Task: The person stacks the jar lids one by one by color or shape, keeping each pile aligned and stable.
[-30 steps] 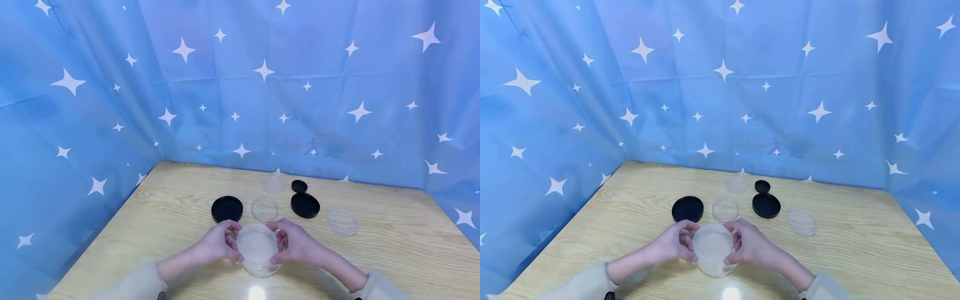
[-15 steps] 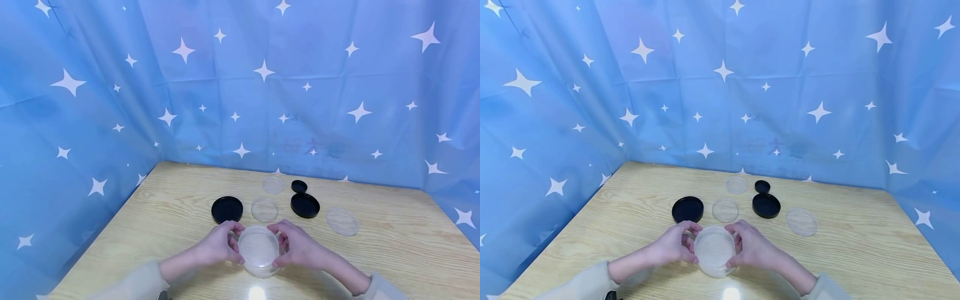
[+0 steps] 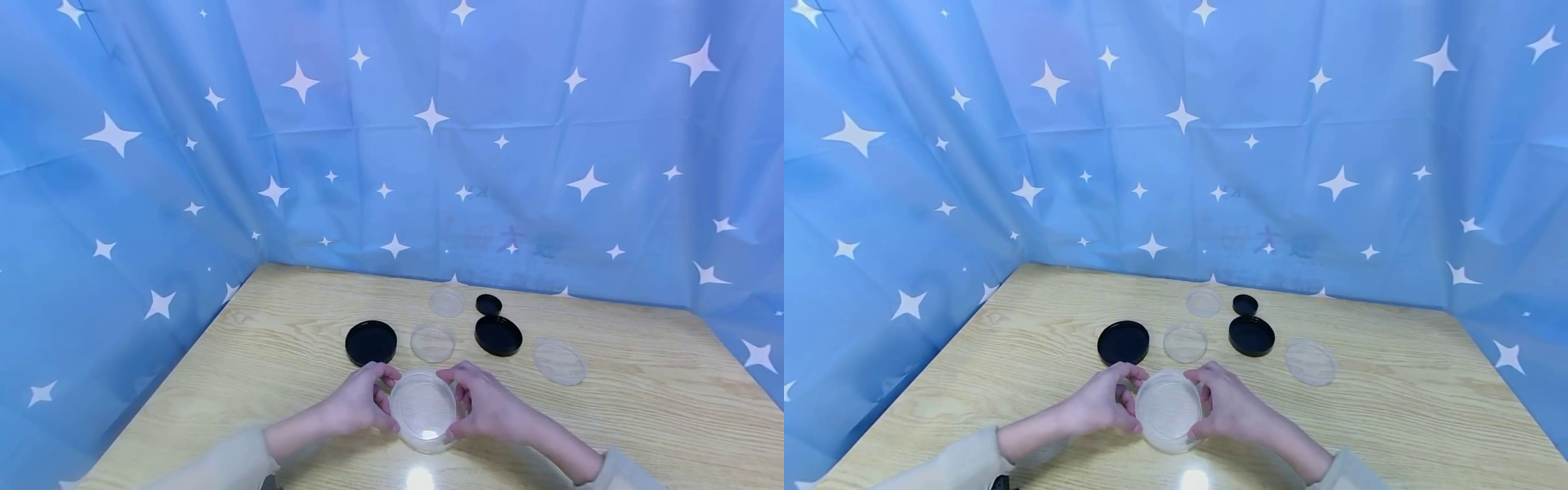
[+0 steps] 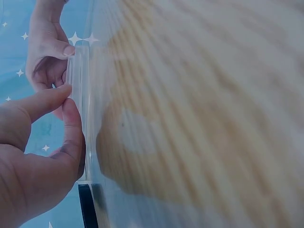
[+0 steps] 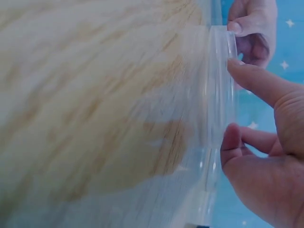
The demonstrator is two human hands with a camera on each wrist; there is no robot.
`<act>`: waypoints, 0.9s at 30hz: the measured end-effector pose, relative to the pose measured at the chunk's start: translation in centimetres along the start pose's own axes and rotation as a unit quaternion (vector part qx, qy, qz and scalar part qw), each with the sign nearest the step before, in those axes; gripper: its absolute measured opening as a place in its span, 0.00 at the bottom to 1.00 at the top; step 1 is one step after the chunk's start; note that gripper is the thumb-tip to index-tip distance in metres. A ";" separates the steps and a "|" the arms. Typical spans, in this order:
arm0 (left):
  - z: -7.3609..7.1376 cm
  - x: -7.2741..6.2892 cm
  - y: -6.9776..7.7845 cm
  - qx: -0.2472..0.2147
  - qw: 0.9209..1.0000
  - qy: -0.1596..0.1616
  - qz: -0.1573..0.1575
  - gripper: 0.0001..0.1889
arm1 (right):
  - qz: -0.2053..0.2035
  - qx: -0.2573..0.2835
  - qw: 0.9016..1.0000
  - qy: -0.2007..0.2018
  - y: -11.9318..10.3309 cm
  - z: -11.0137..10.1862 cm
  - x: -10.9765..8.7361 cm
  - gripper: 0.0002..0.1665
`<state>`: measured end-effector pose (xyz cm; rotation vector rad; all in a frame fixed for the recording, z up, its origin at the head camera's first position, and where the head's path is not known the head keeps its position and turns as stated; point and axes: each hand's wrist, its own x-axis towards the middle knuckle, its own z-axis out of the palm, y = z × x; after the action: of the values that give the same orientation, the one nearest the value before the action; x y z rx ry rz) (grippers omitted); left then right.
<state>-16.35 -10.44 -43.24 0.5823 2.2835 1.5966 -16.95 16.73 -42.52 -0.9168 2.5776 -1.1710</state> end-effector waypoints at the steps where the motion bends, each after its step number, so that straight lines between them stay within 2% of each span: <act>1: 0.0 0.0 0.0 0.000 1.000 0.000 -0.001 0.38 | -0.003 -0.001 1.000 -0.001 0.0 0.0 0.0 0.50; 11: 0.0 -0.1 -0.1 -0.004 1.000 -0.001 -0.006 0.37 | -0.001 0.001 1.000 -0.014 0.2 -0.3 0.1 0.52; 18: 0.0 0.0 0.1 -0.009 1.000 0.007 -0.001 0.38 | 0.001 0.010 1.000 0.002 0.3 -0.9 -0.4 0.50; 22: -0.4 0.6 1.0 -0.022 1.000 0.006 0.009 0.38 | 0.005 0.018 1.000 0.025 0.4 -1.6 -1.0 0.49; 27: -0.6 2.4 3.2 -0.037 0.999 -0.002 0.037 0.35 | -0.001 0.041 0.997 0.062 0.7 -2.9 -1.8 0.47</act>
<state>-18.21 -8.78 -40.06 0.6573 2.2132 1.7054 -16.95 19.96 -41.19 -0.8556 2.6007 -1.3644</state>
